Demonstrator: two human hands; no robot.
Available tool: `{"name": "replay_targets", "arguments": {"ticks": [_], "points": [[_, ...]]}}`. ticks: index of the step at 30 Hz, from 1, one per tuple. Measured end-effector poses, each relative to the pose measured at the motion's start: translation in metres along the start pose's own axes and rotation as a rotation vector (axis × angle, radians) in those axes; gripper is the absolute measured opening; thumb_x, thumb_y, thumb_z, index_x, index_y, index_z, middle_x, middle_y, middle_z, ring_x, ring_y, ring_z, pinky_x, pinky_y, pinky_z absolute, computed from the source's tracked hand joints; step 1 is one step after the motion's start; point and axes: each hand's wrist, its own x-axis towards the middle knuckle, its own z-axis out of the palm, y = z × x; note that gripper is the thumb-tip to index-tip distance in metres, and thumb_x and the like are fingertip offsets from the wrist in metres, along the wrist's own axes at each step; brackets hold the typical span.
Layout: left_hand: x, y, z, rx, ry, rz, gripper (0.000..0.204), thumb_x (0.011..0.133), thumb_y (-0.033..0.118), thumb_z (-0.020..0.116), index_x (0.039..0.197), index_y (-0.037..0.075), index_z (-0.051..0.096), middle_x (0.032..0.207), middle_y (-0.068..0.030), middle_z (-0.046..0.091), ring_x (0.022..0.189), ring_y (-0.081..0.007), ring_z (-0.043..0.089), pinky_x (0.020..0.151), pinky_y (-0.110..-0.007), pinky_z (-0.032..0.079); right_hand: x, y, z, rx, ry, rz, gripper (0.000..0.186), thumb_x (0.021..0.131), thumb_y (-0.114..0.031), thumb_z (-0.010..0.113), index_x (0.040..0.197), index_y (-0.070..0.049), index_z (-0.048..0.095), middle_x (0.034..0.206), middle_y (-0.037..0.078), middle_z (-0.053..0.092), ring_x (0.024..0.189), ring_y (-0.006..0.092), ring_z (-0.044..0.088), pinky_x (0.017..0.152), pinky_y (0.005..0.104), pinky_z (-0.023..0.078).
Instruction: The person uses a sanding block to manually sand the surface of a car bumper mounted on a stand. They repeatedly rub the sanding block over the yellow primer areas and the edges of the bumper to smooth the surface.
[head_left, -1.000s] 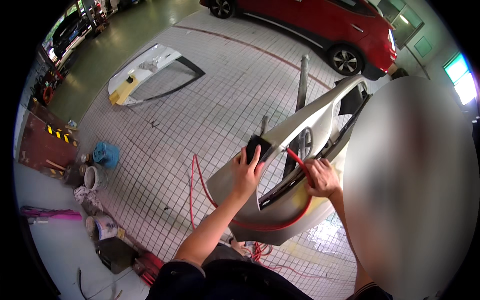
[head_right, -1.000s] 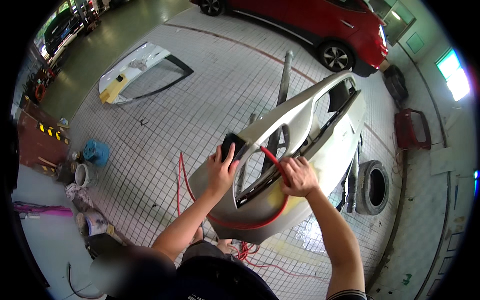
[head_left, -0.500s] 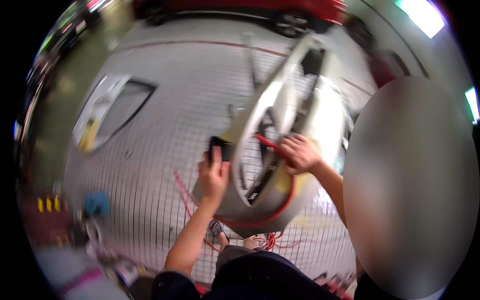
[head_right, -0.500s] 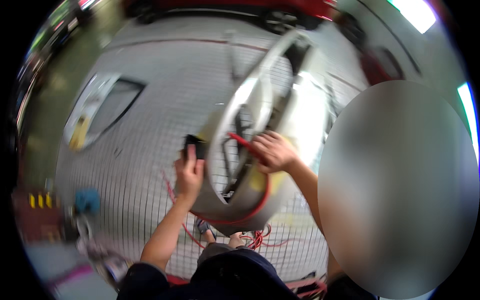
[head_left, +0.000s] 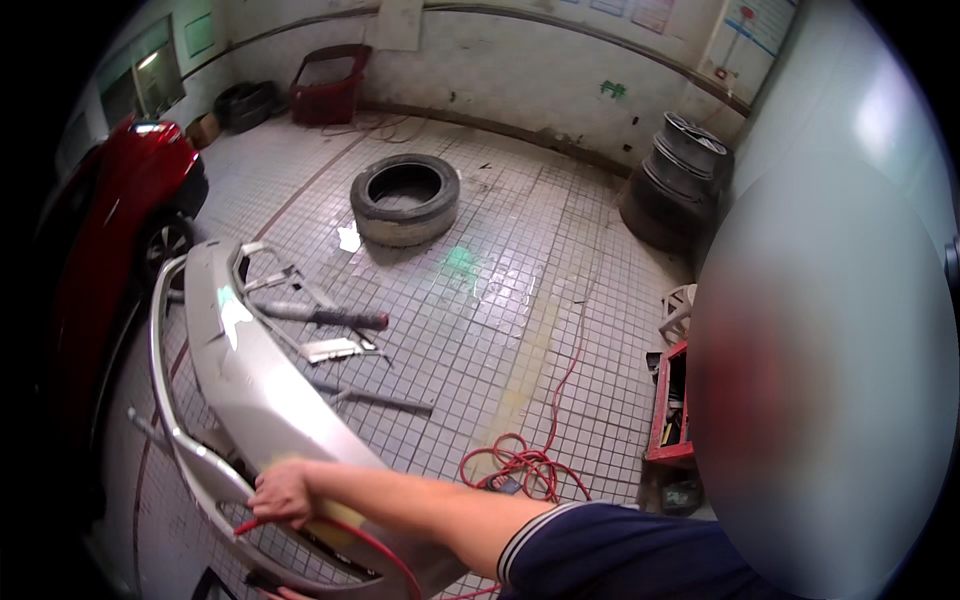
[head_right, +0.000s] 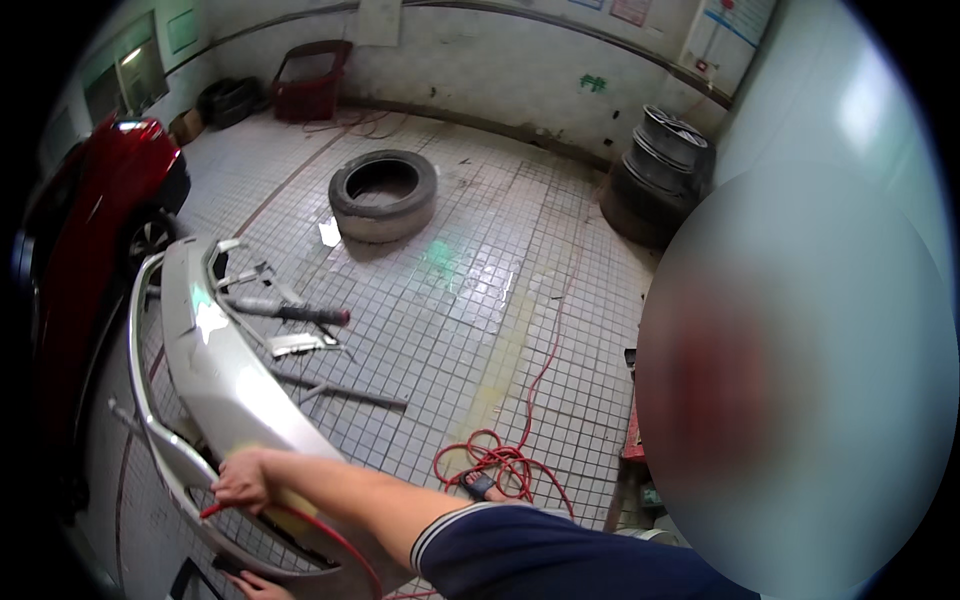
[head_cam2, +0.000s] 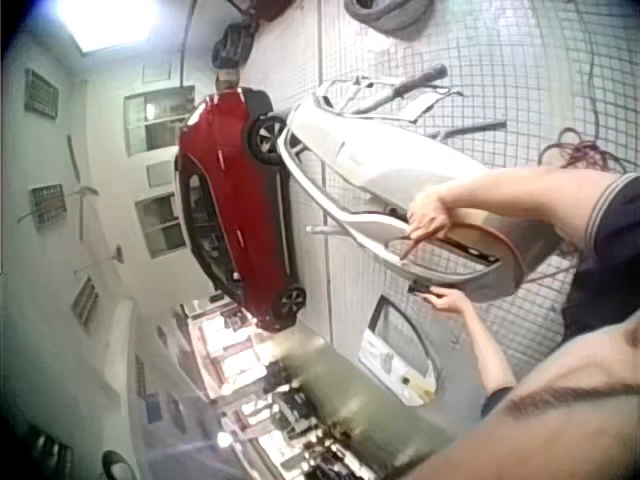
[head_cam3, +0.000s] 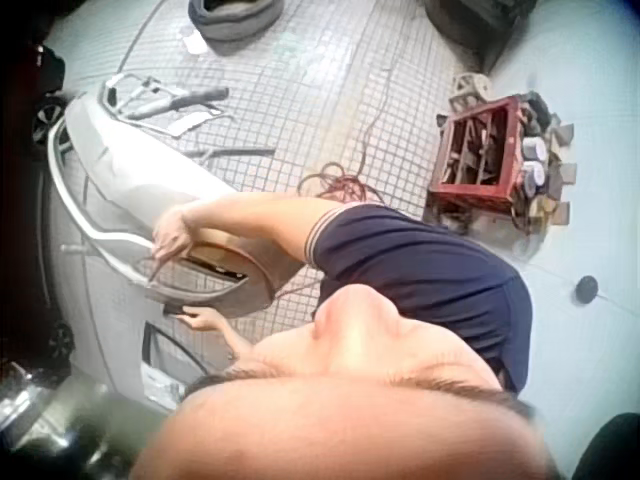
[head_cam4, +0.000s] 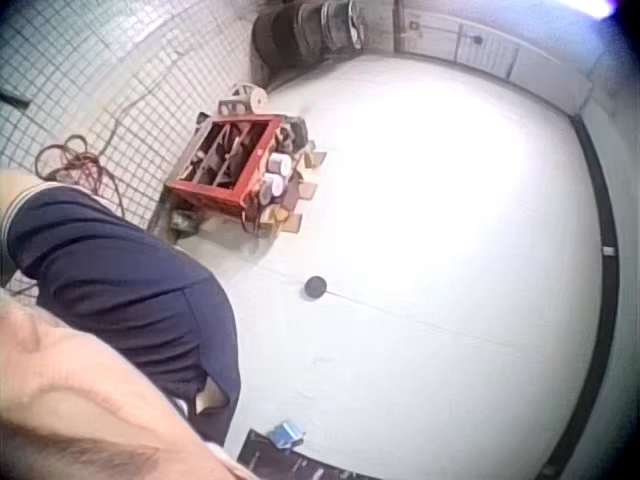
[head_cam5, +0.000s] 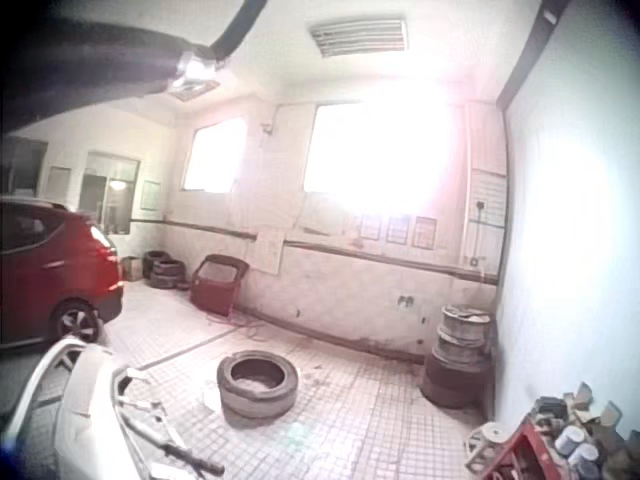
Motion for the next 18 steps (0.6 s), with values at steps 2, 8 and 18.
{"name": "replay_targets", "arguments": {"ticks": [2, 8, 18], "points": [[0.003, -0.002, 0.001, 0.040, -0.011, 0.012, 0.054, 0.101, 0.028, 0.068, 0.152, 0.012, 0.059, 0.135, -0.0261, 0.064, 0.101, -0.0444, 0.062, 0.091, -0.054, 0.049, 0.007, -0.004, 0.002, -0.025, -0.010, 0.042, 0.059, 0.064, -0.047, 0.082, 0.094, -0.005, 0.054, 0.095, 0.013, 0.059, 0.083, 0.0335, 0.065, 0.075, 0.0450, 0.052], [0.014, 0.000, 0.013, 0.071, -0.055, 0.047, 0.055, 0.101, 0.026, 0.068, 0.152, 0.010, 0.058, 0.135, -0.0267, 0.064, 0.102, -0.0445, 0.063, 0.093, -0.053, 0.048, 0.000, -0.001, 0.002, -0.031, 0.025, 0.168, 0.061, 0.063, -0.045, 0.088, 0.094, -0.006, 0.055, 0.097, 0.013, 0.061, 0.085, 0.0347, 0.067, 0.078, 0.0456, 0.053], [0.037, -0.088, -0.045, 0.005, -0.062, -0.061, 0.055, 0.101, 0.023, 0.067, 0.153, 0.006, 0.057, 0.136, -0.0277, 0.064, 0.104, -0.0447, 0.063, 0.096, -0.052, 0.046, -0.027, 0.025, -0.001, 0.119, 0.004, -0.016, 0.063, 0.094, -0.040, 0.073, 0.136, 0.004, 0.058, 0.125, 0.019, 0.066, 0.111, 0.0336, 0.065, 0.094, 0.0450, 0.053]]}}
